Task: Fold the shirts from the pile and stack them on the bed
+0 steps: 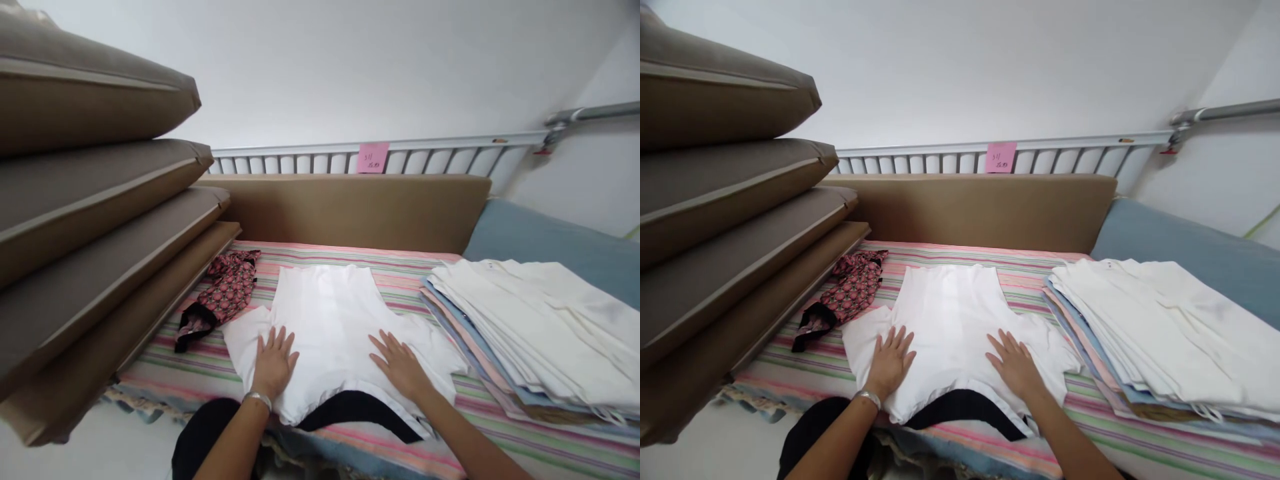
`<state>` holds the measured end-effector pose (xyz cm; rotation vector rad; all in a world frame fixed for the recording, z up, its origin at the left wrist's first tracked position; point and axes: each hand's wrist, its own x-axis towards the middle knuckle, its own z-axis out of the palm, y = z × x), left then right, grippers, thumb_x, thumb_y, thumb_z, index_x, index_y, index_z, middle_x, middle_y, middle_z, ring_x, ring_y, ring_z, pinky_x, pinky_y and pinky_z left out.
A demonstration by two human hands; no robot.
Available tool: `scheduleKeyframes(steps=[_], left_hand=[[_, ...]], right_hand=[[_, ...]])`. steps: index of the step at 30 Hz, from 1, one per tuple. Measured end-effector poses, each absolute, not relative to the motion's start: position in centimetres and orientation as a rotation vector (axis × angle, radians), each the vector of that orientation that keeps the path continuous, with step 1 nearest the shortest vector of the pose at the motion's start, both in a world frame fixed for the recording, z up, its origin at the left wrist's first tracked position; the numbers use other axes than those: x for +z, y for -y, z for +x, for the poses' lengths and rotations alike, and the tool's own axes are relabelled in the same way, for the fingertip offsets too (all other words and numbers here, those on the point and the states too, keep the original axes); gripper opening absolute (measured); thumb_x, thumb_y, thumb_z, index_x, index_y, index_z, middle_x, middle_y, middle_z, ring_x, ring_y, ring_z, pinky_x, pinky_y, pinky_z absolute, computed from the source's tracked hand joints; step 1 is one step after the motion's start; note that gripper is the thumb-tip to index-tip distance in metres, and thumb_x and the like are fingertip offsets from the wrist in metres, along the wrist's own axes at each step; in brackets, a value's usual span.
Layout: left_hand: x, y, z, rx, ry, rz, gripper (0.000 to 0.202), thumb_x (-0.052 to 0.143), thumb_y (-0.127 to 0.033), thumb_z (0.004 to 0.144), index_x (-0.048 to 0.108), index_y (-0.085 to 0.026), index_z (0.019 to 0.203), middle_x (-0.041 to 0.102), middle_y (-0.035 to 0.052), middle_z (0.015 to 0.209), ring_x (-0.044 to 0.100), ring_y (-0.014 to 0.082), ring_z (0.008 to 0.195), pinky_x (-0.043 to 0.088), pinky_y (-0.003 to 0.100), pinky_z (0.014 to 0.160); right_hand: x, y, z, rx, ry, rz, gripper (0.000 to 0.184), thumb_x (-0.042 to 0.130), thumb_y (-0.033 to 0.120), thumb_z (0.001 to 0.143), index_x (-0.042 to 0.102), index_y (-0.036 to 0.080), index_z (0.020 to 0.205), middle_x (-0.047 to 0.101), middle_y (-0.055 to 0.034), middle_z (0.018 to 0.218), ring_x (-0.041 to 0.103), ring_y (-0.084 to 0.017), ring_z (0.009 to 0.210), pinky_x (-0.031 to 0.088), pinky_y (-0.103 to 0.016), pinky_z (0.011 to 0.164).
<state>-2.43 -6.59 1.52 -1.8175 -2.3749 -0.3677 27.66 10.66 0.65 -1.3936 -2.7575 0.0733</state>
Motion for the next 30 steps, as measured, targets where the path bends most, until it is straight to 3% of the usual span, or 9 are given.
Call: scheduleKeyframes(steps=[11,16,21,26,30], left_hand=[[1.5,6.4,-2.3,-0.371,2.494,-1.763,0.052,0.031,-0.049,0.091,0.038,-0.03,0.138,0.031,0.0026,0.148,0.017,0.032,0.138,0.015,0.059,0.11],[2.7,5.1,-1.6,-0.325,2.572,-1.75,0.052,0.033,-0.046,0.09,0.041,-0.024,0.136,0.035,0.008,0.146,0.023,0.0356,0.136,0.018,0.066,0.105],[3.0,0.6,0.8,-0.44,2.337,-2.078,0.055,0.028,-0.046,0.092,0.032,-0.023,0.141,0.028,0.0038,0.149,0.02,0.025,0.138,0.022,0.052,0.111],[1.7,-3.4,-1.9,-0.329,2.414,-2.027,0.057,0.028,-0.048,0.091,0.031,-0.021,0.142,0.027,0.0056,0.149,0.021,0.0287,0.138,0.02,0.055,0.11],[2.1,-5.7,-5.9,-0.182,2.57,-1.721,0.052,0.03,-0.038,0.092,0.036,-0.017,0.139,0.028,0.0088,0.148,0.021,0.0295,0.137,0.02,0.056,0.11]], right_hand=[[-0.9,-11.2,27.8,0.029,2.705,-1.395,0.059,0.028,0.058,0.088,0.039,0.03,0.139,0.028,-0.004,0.149,0.022,-0.026,0.138,0.022,-0.049,0.111],[0.8,-11.2,27.4,0.112,2.751,-1.441,0.058,0.031,0.057,0.088,0.039,0.029,0.138,0.027,-0.0056,0.149,0.021,-0.026,0.138,0.021,-0.049,0.111],[2.7,-11.4,25.2,0.149,2.731,-1.24,0.057,0.026,0.06,0.089,0.041,0.033,0.137,0.025,-0.003,0.15,0.02,-0.023,0.139,0.015,-0.05,0.112],[1.8,-13.7,23.7,0.185,2.734,-1.216,0.055,0.026,0.058,0.091,0.039,0.033,0.138,0.026,-0.0034,0.149,0.022,-0.023,0.138,0.02,-0.05,0.111],[0.8,-15.5,23.4,0.062,2.655,-1.421,0.053,0.032,0.051,0.091,0.04,0.028,0.138,0.03,-0.0073,0.147,0.023,-0.026,0.137,0.021,-0.051,0.11]])
